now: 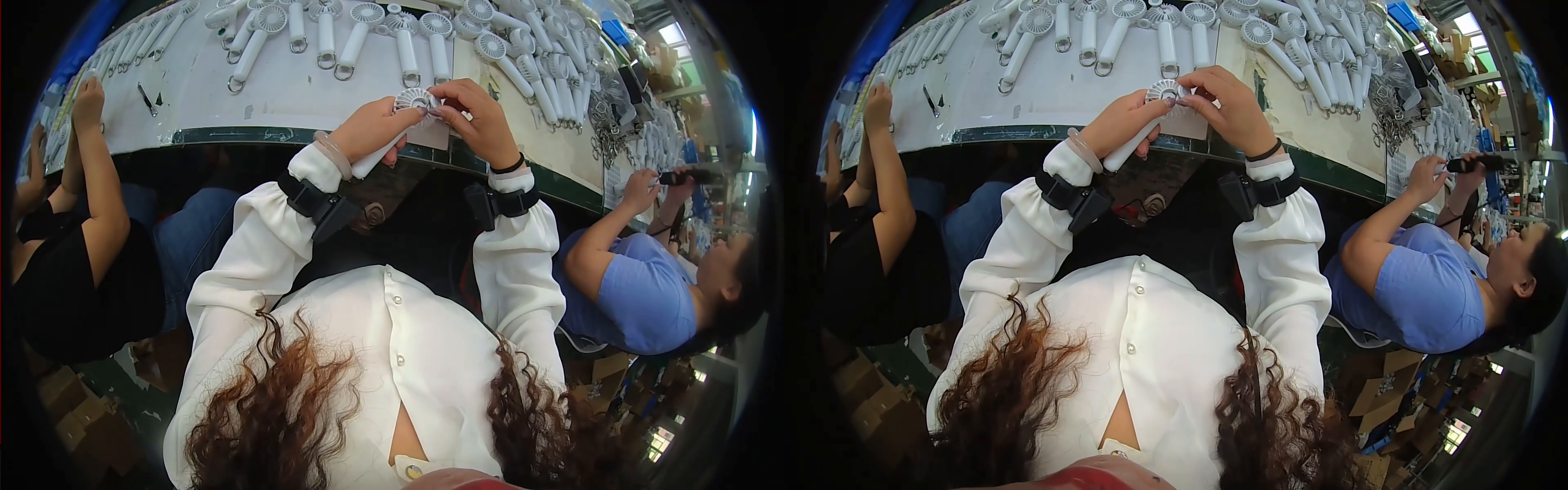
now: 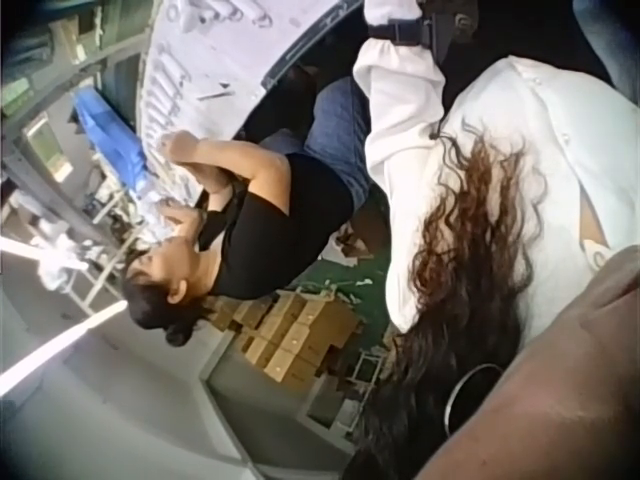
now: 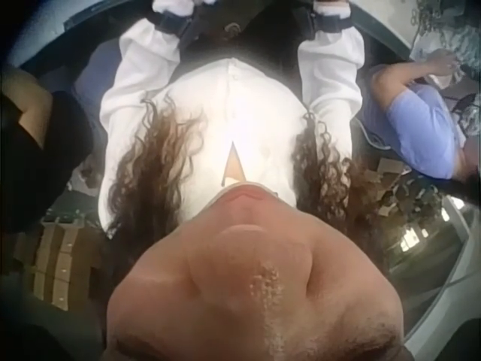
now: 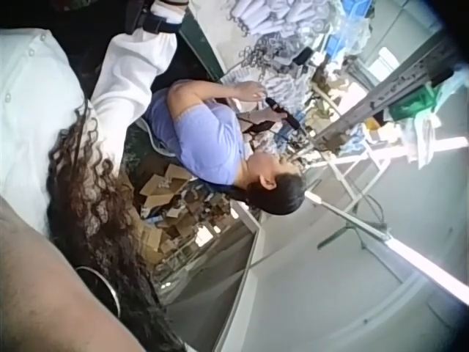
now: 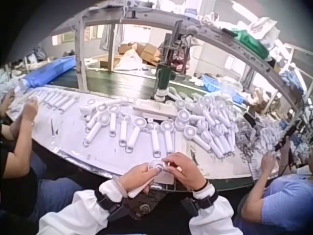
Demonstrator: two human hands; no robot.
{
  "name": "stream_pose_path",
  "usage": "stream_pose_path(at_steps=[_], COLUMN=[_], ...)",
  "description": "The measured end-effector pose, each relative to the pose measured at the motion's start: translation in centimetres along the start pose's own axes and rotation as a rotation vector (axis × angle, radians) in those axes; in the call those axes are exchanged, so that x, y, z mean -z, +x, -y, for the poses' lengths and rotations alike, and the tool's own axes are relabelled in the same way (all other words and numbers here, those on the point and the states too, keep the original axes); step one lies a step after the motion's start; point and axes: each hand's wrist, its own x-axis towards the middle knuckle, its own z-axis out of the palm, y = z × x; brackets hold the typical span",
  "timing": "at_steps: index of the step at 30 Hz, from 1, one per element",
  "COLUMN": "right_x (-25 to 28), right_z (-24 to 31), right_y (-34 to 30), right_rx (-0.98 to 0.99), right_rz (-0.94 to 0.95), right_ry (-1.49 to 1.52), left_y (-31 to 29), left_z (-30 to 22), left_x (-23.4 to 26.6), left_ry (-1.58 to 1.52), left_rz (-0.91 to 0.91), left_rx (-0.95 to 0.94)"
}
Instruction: The person picks up a handheld fan, scrapes the plastic edges with a metal tool, and presses it into a machine. They then pick up a small plastic piece, scrape it, and fit it onto the fan before placing it on the table.
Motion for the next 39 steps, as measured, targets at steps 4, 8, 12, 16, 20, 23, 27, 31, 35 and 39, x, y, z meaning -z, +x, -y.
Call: stream_pose_path(at_steps=[4, 8, 12, 16, 20, 23, 27, 31, 35, 39], right_x=[0.0, -0.1, -0.1, -0.2, -0.3, -0.2, -0.2, -0.3, -0.2, -0.1], right_z=[0.2, 0.6, 0.5, 0.8, 0.6, -0.1, -0.6, -0.5, 0.1, 0.1], right_y=[0.1, 0.1, -0.1, -0.1, 0.1, 0.0, 0.0, 0.0, 0.1, 0.2], right_rx=[0.003, 0.02, 0.034, 0.115, 0.145, 0.118, 0.109, 0.116, 0.093, 0.101], right_rz=[-0.016, -0.027, -0.035, -0.033, -0.068, -0.076, -0.081, -0.086, -0.058, -0.017], right_ry=[0.013, -0.008, -0.008, -0.045, -0.029, -0.054, -0.069, -0.059, -0.098, -0.129], left_y=[0.1, 0.1, 0.0, 0.2, 0.3, 0.3, 0.1, 0.0, -0.1, -0.3], left_z=[0.0, -0.2, -0.5, -0.6, -0.6, -0.6, -0.8, -0.8, -1.2, -1.2], left_x=[0.0, -0.1, 0.0, 0.0, -0.2, -0.2, -0.2, -0.2, -0.4, -0.3], left_ry=[0.048, 0.037, -0.011, -0.048, -0.039, -0.029, -0.04, -0.051, 0.003, 0.055], left_rz=[0.0, -0.01, -0.012, -0.022, -0.023, -0.02, -0.016, -0.025, -0.016, -0.003], left_rx=[-0.005, 0.016, 0.028, 0.072, 0.083, 0.072, 0.084, 0.099, 0.122, 0.102])
